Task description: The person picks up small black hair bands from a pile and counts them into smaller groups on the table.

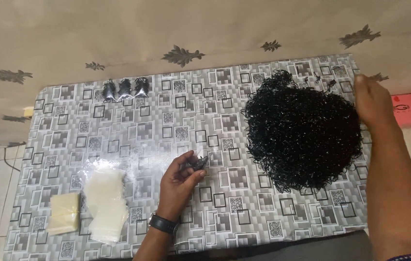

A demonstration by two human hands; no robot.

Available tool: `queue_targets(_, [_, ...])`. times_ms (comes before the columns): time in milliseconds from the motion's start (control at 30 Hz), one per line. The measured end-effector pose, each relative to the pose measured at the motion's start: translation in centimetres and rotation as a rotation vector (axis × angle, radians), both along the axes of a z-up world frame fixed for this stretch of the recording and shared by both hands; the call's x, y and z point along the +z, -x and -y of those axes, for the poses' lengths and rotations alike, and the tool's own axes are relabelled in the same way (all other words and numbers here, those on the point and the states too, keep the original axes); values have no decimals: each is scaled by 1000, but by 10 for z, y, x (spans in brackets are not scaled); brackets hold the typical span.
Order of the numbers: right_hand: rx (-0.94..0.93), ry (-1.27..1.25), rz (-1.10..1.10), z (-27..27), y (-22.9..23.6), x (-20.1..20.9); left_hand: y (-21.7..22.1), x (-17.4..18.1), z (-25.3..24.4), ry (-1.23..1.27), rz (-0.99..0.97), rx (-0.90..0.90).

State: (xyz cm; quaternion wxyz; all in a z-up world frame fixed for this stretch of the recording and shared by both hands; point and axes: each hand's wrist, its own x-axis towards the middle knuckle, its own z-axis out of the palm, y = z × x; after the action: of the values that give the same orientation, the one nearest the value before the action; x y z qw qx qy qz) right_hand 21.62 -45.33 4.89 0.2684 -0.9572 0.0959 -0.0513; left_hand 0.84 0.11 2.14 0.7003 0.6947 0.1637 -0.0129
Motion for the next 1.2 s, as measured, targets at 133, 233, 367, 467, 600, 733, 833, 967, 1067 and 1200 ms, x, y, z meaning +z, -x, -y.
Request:
queue_targets(133, [-214,-202,-378,-79,53,71,0,7,2,19,-44,16])
queue_targets(233, [-51,-182,-286,-62,55,38,-2,7,4,21,-44,31])
queue_targets(367, [26,-242,-318,-73,77,40,-2,7,5,83,-34,58])
queue_targets(467, [54,-268,-228,-85,79,54,-2,13,5,62,-50,50])
queue_targets(600, [52,-296,30,-49,40,18,-1,13,5,63,-52,33])
queue_targets(733, [-113,-348,-181,-81,17,52,-2,10,3,52,-57,42])
queue_targets(833, [-35,-246,-268,-86,-11,44,-2,6,2,10,-48,33])
queue_targets(967, [85,-126,-415,-105,-16,49,-2,5,2,1,-48,22])
queue_targets(1067, [161,-87,-442,-106,-10,54,-3,4,1,-6,-24,13])
queue_targets(1200, [213,-111,-299,-109,-6,55,-2,-1,0,-3,20,-14])
